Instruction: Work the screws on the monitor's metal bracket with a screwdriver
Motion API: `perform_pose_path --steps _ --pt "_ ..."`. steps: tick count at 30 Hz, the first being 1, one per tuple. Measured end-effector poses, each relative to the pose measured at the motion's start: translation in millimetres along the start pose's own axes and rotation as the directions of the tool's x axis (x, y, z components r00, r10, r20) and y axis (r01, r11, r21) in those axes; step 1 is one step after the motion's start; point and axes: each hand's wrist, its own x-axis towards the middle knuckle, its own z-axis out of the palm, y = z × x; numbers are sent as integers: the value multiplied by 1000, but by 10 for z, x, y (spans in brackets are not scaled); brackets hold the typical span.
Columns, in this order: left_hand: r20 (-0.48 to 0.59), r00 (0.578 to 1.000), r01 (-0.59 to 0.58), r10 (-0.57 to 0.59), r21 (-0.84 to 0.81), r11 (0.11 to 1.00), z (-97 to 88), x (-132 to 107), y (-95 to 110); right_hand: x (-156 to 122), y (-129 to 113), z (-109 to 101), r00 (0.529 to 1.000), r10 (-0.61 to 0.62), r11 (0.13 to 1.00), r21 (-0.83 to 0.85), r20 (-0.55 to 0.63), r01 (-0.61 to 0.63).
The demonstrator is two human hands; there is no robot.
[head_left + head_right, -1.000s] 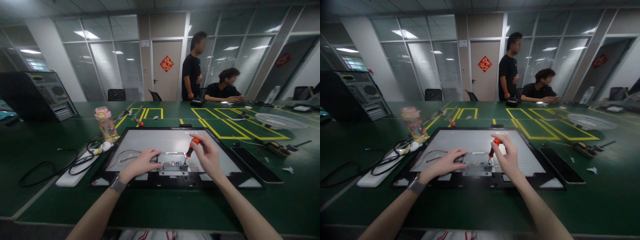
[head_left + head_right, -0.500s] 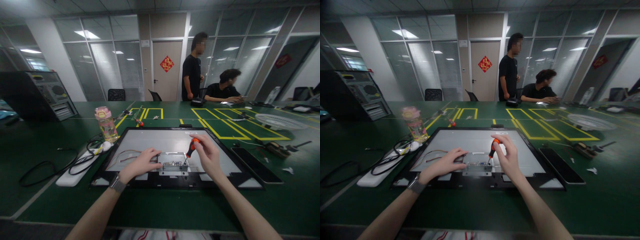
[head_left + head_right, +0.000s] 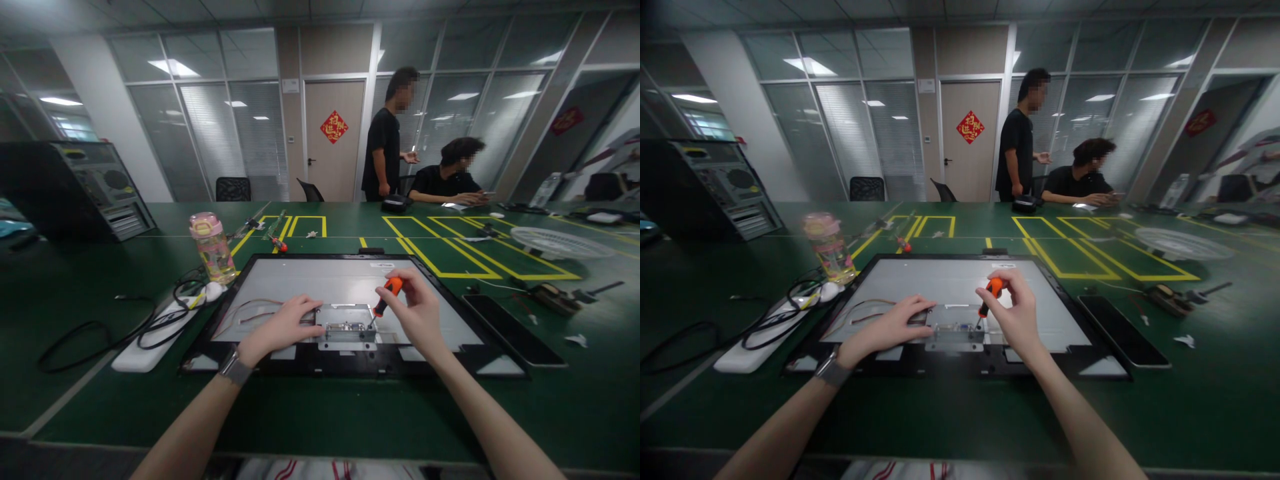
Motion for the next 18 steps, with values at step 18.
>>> perform_pose_path --steps 18 --pt "10 1000 8 -8 9 1000 -2 -3 10 27 -80 -16 999 49 993 106 4 -49"
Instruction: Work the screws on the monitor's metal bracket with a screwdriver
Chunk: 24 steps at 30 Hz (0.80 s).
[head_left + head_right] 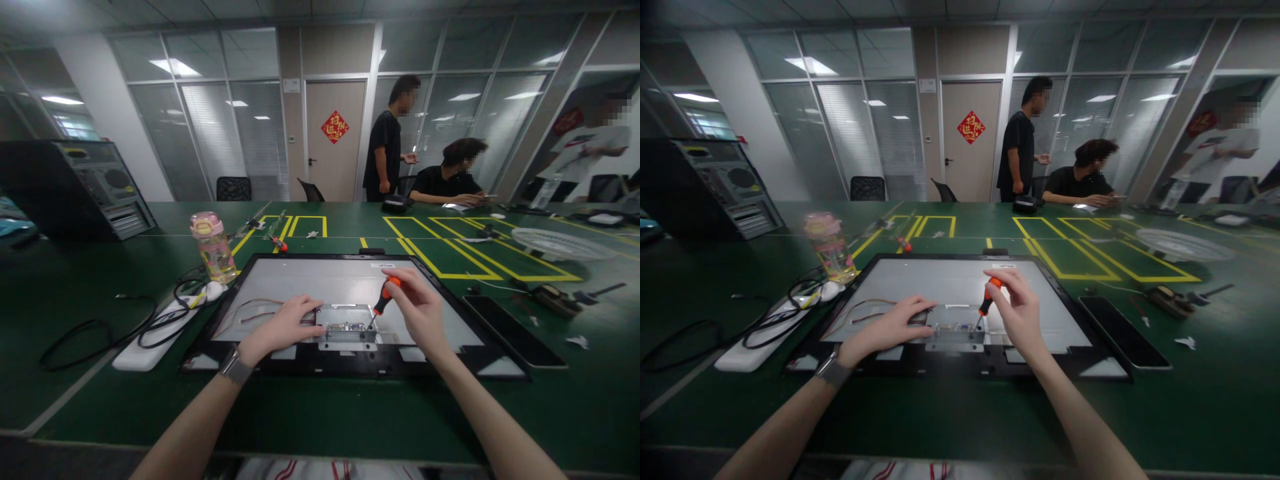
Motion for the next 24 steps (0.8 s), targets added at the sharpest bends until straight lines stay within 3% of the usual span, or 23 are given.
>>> perform_pose_path --steps 6,11,17,24 --pt "-3 1000 -7 7 9 1000 3 1 -13 -6 -14 -18 993 71 991 104 93 -81" --pt "-11 1000 -9 9 2 1000 19 3 -25 2 -1 7 997 28 997 72 67 -32" --pt "-4 1000 2 -2 -10 1000 8 -3 -11 -3 5 -4 990 91 995 21 109 -94" --pt "-15 1000 -8 8 3 1000 19 3 -20 15 16 1 996 54 995 82 71 -60"
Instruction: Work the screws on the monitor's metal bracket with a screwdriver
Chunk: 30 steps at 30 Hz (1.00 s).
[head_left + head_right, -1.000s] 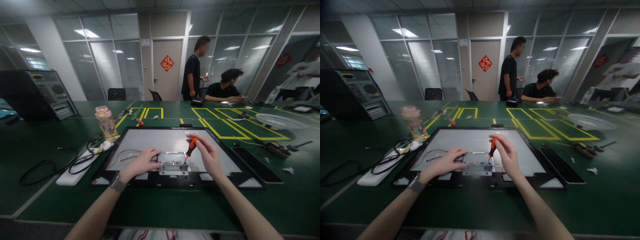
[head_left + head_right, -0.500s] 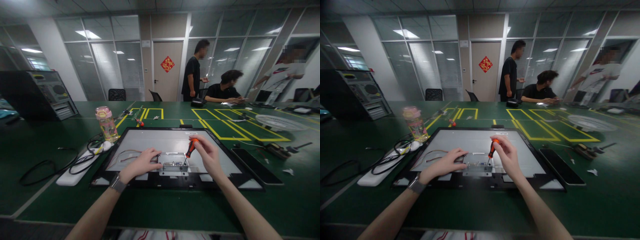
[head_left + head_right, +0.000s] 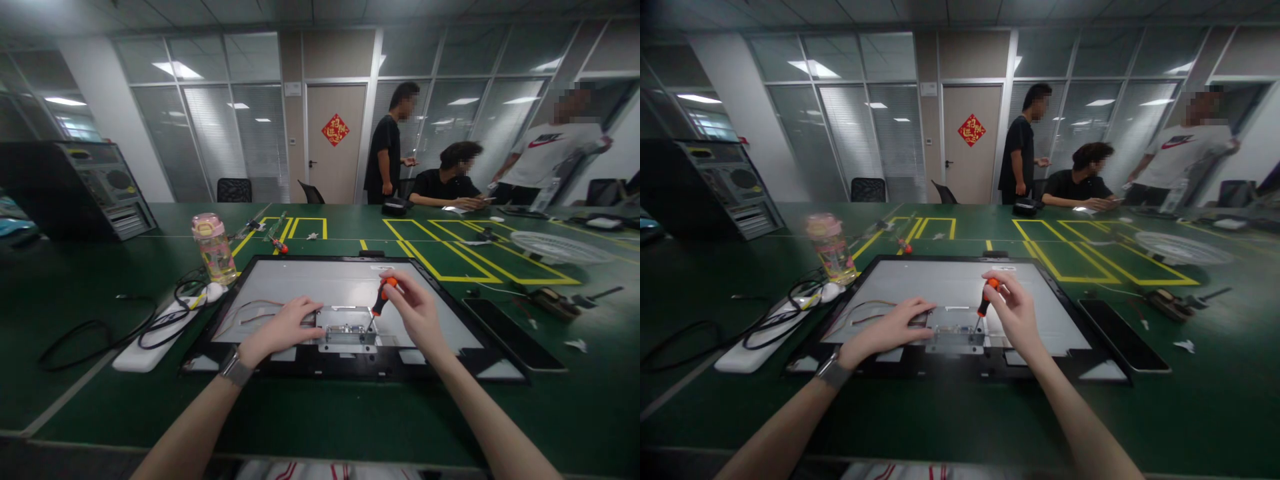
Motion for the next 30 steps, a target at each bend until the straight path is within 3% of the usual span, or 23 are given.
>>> perform_pose_path --steps 4,11,18,25,30 --pt "-5 1000 -12 12 -4 1000 2 6 -11 -6 9 -8 1000 -8 1000 4 -30 8" --pt "-2 1000 -12 12 15 1000 3 6 -12 -17 -29 -4 999 43 998 38 26 -44" --pt "2 1000 -13 13 7 1000 -8 0 4 -5 -11 -7 999 19 1000 26 -41 -18" --pt "2 1000 -3 3 8 1000 -10 1 3 1 58 -66 983 77 973 203 164 -110" --pt "4 1000 -14 14 10 1000 -6 4 -6 0 30 -60 972 96 971 196 215 -140"
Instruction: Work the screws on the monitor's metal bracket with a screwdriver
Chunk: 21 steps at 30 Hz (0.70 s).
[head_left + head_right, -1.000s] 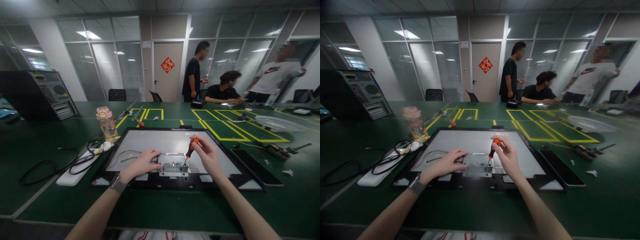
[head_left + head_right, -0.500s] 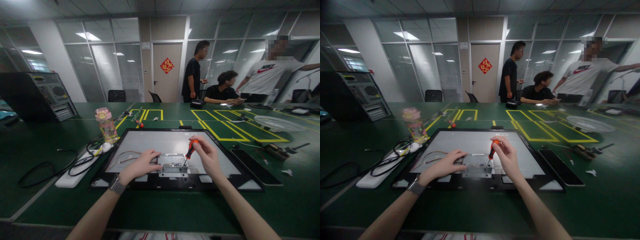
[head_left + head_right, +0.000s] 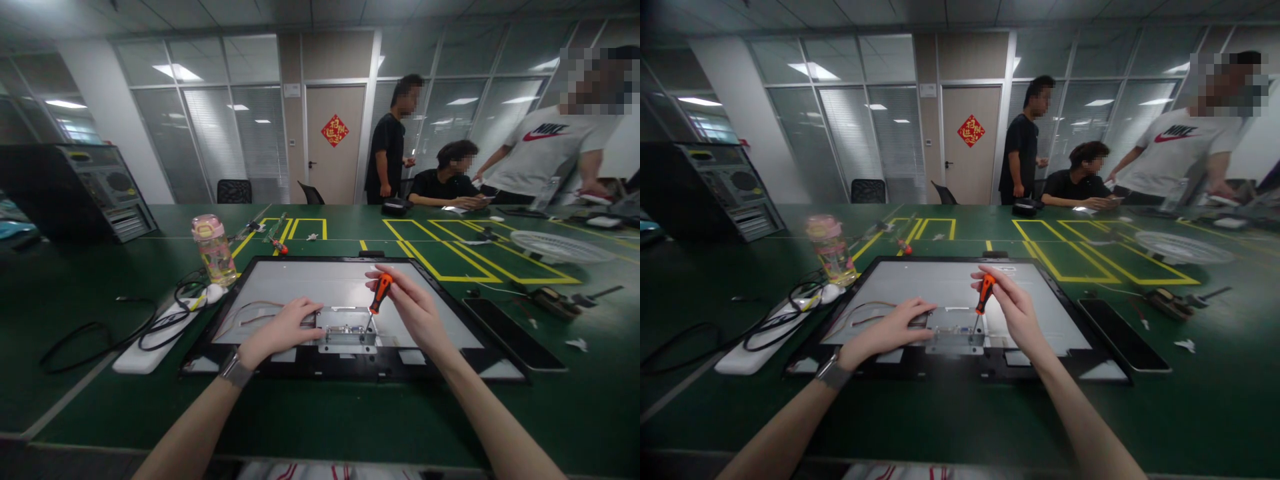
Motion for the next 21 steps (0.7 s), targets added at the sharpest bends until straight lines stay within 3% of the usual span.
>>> perform_pose_path --steps 6,9,15,21 --pt "4 1000 7 -7 -11 1000 -1 -2 1 10 -7 42 973 -136 959 -271 -189 81" --pt "10 1000 12 -12 -11 1000 -1 -4 3 5 -31 21 973 -161 947 -303 -163 105" --pt "12 1000 21 -21 -16 1000 -13 -8 22 -16 -94 38 989 -101 977 -197 -108 79" --pt "17 999 36 -35 -30 999 -24 -9 37 12 -35 56 966 -170 928 -361 -196 90"
